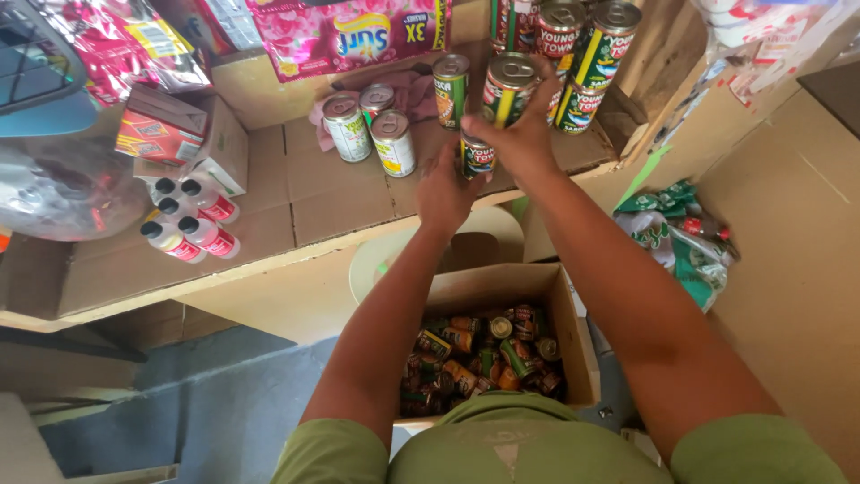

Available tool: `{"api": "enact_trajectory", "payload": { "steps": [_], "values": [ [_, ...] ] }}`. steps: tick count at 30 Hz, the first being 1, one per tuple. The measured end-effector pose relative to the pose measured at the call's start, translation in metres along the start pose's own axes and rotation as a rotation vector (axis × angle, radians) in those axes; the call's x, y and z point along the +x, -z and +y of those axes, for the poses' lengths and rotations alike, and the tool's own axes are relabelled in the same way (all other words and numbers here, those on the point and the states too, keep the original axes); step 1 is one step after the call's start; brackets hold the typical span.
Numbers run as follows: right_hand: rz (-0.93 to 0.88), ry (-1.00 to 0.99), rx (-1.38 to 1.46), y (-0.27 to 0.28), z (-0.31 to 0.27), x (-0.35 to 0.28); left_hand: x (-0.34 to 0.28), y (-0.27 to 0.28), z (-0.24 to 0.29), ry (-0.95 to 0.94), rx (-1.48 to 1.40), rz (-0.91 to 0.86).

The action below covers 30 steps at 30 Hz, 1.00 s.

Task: Stocking canned goods from a cardboard box onto a retail shelf.

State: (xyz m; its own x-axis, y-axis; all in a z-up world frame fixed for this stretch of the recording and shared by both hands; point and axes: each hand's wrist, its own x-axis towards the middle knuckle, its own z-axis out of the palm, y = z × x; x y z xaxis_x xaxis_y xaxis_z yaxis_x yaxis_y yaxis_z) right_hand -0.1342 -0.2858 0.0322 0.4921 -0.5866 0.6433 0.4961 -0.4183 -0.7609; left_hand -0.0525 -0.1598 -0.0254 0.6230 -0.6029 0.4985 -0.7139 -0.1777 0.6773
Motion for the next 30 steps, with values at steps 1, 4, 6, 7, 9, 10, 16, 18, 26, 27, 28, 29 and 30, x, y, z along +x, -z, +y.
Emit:
{"api": "enact_trajectory", "payload": {
  "steps": [1, 4, 6, 7, 9, 10, 16, 18, 26, 27, 28, 29, 30],
  "values": [
    [-0.069, -0.112, 0.146, -0.007, -0.014, 0.001, 0.001, 0.000, -0.001, -0.005, 0.024, -0.001],
    [-0.135, -0.015, -0.076, 0.002, 0.023, -0.004, 0.001, -0.001, -0.001, 0.060, 0.036, -0.055],
    [-0.153, 0.036, -0.176, 0.004, 0.019, -0.002, 0.001, 0.000, -0.001, 0.021, 0.034, -0.027],
    [-0.170, 0.083, -0.277, 0.005, 0.018, -0.003, -0.001, -0.001, -0.001, -0.017, 0.032, -0.004],
    [-0.173, -0.006, -0.202, 0.007, 0.021, -0.006, -0.003, -0.002, -0.003, -0.027, 0.035, 0.000],
    [-0.178, -0.085, -0.125, 0.008, 0.022, -0.004, 0.000, -0.002, -0.004, -0.042, 0.038, 0.013],
    [-0.063, 0.054, -0.261, 0.003, 0.010, -0.016, 0.005, -0.008, 0.002, -0.005, 0.068, -0.017],
    [-0.030, 0.006, -0.207, 0.003, 0.019, -0.017, 0.010, -0.009, 0.006, 0.025, 0.078, -0.037],
    [0.029, -0.125, -0.156, 0.013, 0.033, -0.020, 0.044, -0.031, -0.033, 0.077, 0.069, -0.231],
    [0.032, -0.057, -0.256, 0.015, 0.036, -0.023, 0.049, -0.040, -0.047, 0.036, -0.016, -0.181],
    [0.035, 0.005, -0.355, 0.016, 0.039, -0.028, 0.052, -0.049, -0.061, 0.000, -0.100, -0.133],
    [0.036, 0.008, -0.356, 0.016, 0.039, -0.029, 0.057, -0.054, -0.060, -0.003, -0.101, -0.132],
    [0.052, -0.050, -0.315, 0.015, 0.040, -0.029, 0.062, -0.058, -0.059, -0.051, -0.195, 0.086]
  ]
}}
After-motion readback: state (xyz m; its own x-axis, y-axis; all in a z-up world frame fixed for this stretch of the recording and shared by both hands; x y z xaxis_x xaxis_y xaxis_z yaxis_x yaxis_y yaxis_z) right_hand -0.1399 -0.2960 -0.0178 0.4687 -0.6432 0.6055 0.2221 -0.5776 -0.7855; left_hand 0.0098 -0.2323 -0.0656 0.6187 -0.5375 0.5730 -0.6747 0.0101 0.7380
